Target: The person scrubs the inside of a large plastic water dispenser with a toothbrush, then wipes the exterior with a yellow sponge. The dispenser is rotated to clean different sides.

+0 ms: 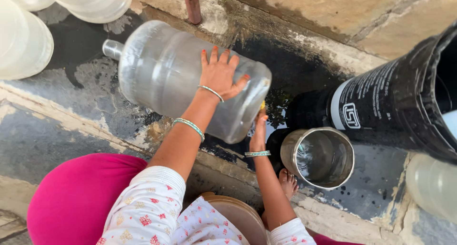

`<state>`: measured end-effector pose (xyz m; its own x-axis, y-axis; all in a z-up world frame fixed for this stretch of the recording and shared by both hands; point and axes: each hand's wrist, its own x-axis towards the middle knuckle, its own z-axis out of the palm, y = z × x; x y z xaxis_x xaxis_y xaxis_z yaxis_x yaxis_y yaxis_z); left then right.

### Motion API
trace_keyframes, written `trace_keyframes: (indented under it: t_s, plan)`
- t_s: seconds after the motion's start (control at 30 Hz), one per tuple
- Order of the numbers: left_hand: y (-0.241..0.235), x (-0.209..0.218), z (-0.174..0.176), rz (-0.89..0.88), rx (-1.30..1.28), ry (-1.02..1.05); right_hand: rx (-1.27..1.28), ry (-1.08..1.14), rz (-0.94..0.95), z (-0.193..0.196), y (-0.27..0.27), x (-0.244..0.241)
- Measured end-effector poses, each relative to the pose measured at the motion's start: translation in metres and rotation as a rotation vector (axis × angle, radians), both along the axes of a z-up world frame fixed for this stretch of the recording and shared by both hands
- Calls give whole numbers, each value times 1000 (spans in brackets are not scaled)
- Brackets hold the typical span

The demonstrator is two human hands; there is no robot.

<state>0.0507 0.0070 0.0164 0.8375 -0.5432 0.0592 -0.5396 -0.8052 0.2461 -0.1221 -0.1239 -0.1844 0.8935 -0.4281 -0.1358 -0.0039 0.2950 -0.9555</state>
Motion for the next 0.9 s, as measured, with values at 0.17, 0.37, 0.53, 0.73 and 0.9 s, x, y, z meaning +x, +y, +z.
trace_keyframes:
  t_s: [0.17,0.37,0.53,0.73,0.9]
  plan:
    - [-7,-12,3,-47,32,-80,27,21,33,-10,23,-17]
    - [-5,-9,2,-67,60,-91,-92,-165,-45,63,41,-10]
    - [-3,-14,3,-65,65,-106,265,-157,-47,68,-15,67]
    - [-5,-15,6,-51,74,-70,565,-6,63,-13,-31,77]
    - [-8,-13,11,-30,103,-30,463,242,41,-49,23,4]
